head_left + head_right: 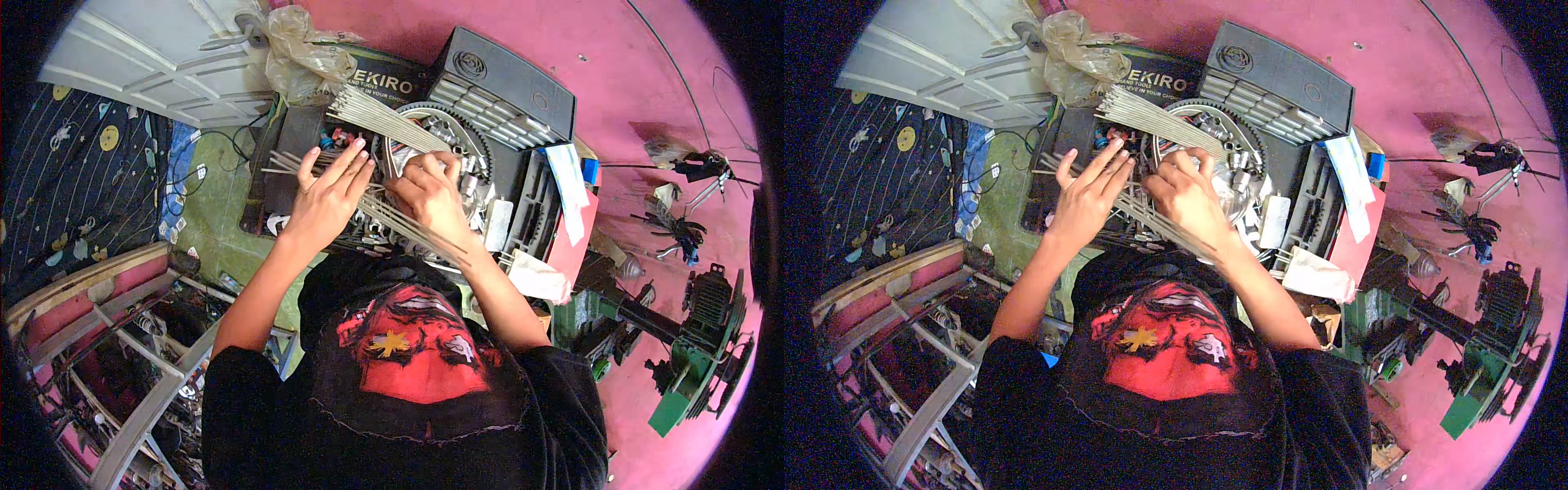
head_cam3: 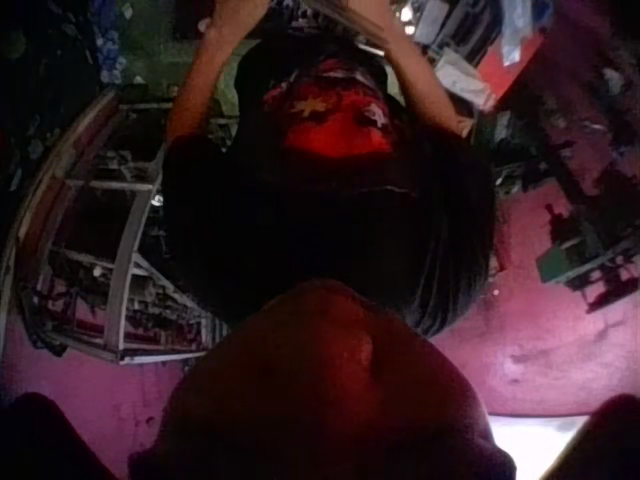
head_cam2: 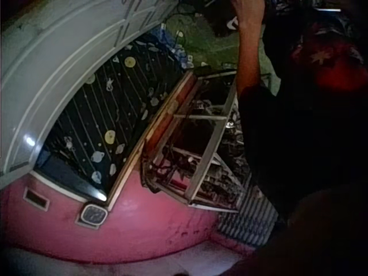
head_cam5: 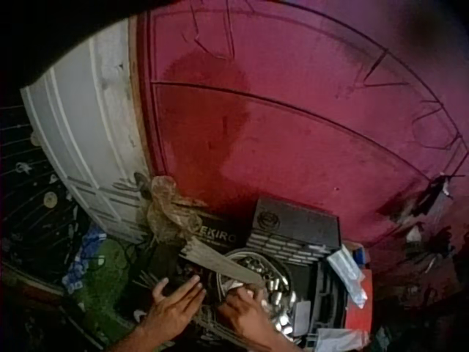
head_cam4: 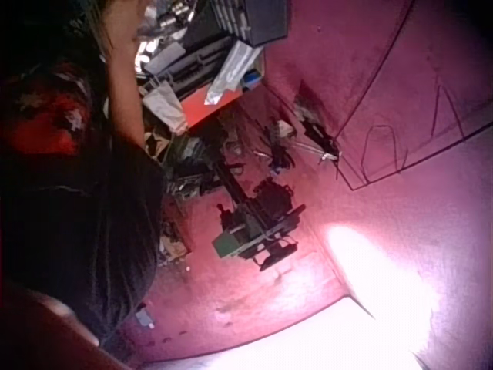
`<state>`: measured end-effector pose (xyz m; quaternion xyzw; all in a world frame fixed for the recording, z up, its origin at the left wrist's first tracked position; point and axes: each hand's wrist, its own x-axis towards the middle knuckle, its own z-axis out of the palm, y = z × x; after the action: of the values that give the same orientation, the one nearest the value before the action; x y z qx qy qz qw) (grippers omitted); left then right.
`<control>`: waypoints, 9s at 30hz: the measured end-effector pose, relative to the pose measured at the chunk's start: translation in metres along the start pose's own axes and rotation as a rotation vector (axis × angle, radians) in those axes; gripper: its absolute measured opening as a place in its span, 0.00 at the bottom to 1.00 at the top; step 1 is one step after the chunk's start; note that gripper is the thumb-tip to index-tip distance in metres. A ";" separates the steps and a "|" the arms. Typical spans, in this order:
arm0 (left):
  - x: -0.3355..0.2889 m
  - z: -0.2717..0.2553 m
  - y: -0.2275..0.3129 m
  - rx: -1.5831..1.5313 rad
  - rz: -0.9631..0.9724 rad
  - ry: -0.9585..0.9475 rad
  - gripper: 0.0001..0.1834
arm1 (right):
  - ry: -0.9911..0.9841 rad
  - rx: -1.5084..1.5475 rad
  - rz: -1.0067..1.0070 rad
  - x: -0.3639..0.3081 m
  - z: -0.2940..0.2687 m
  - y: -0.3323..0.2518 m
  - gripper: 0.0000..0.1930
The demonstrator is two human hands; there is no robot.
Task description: Sort and package metal rods into plastic sleeves at a fabrication station.
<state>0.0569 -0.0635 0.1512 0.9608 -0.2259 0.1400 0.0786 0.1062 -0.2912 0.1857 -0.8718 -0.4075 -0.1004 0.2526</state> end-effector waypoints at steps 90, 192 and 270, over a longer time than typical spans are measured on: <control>-0.020 0.020 0.004 0.048 -0.113 -0.167 0.17 | -0.132 0.100 0.499 0.000 0.039 0.060 0.10; -0.036 0.027 -0.005 0.067 -0.188 -0.071 0.33 | -0.079 -0.193 0.159 0.033 -0.003 0.061 0.08; -0.021 0.045 0.022 0.019 -0.089 -0.025 0.14 | -0.288 0.022 0.293 -0.032 0.016 -0.024 0.21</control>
<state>0.0392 -0.0833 0.1039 0.9723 -0.1827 0.1264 0.0729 0.0666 -0.2916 0.1685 -0.9244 -0.3090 0.0675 0.2133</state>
